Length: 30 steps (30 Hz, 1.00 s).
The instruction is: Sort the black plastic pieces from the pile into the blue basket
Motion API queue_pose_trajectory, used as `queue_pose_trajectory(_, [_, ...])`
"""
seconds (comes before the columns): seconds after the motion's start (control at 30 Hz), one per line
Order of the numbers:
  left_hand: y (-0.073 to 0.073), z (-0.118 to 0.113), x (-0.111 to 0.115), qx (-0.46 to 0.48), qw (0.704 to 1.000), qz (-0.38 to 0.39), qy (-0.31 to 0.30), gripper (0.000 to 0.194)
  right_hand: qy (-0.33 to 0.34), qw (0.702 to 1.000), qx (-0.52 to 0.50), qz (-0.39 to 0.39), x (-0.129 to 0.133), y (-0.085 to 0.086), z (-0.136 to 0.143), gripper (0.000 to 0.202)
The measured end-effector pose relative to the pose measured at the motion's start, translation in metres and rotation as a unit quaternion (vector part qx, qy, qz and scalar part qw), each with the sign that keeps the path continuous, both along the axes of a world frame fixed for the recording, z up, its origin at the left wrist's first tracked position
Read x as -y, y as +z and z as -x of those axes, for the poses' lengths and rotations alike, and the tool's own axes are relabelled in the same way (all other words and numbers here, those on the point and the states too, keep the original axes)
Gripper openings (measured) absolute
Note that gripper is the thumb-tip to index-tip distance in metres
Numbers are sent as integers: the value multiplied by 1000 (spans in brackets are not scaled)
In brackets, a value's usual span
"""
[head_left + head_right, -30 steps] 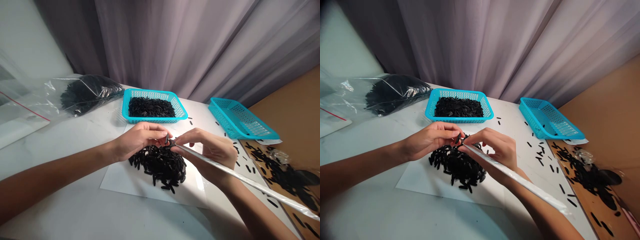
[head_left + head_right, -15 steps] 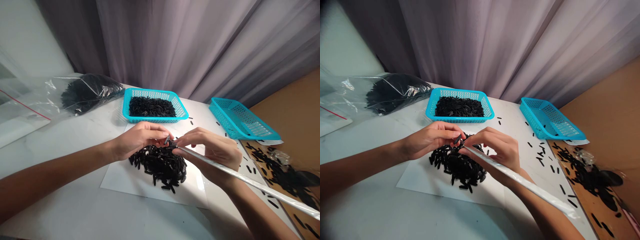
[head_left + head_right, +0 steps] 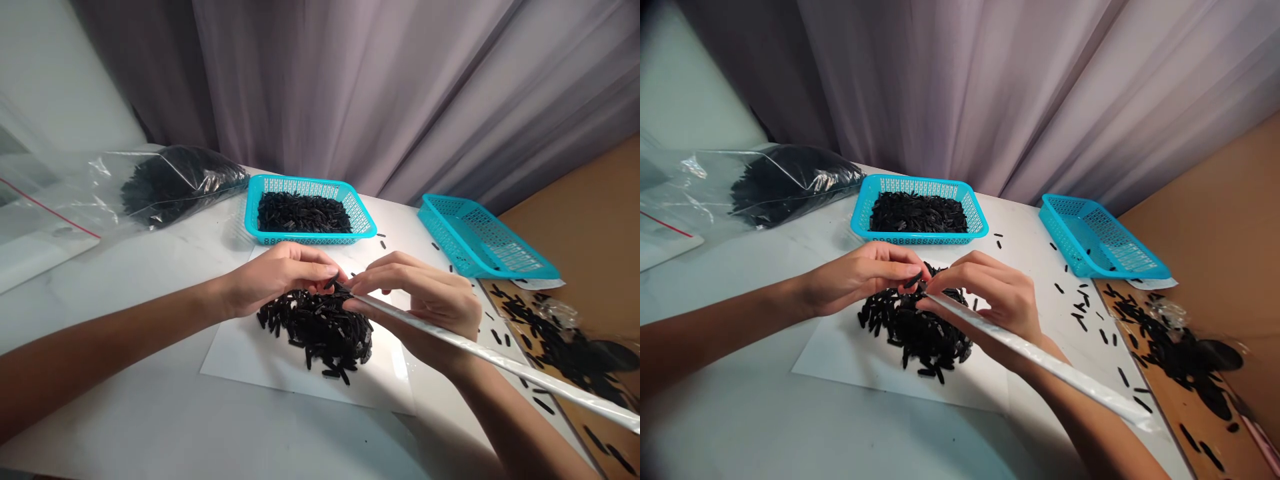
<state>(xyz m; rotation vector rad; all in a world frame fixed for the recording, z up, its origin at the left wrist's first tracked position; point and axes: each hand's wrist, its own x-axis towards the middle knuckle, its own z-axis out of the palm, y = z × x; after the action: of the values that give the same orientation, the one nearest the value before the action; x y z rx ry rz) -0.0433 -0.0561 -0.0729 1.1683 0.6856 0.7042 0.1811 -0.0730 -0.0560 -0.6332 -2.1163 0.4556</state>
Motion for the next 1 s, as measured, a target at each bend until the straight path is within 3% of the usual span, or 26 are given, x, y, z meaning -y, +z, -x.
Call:
queue_pose_trajectory(0.63, [-1,-1,0,23,999,35,-11,16,-3,999,8,-33,-2,0,1,19])
queue_pose_trajectory(1.0, [-7,-6,3,59,993,104,18,17,-30,957,122,-261,5,-8,2,18])
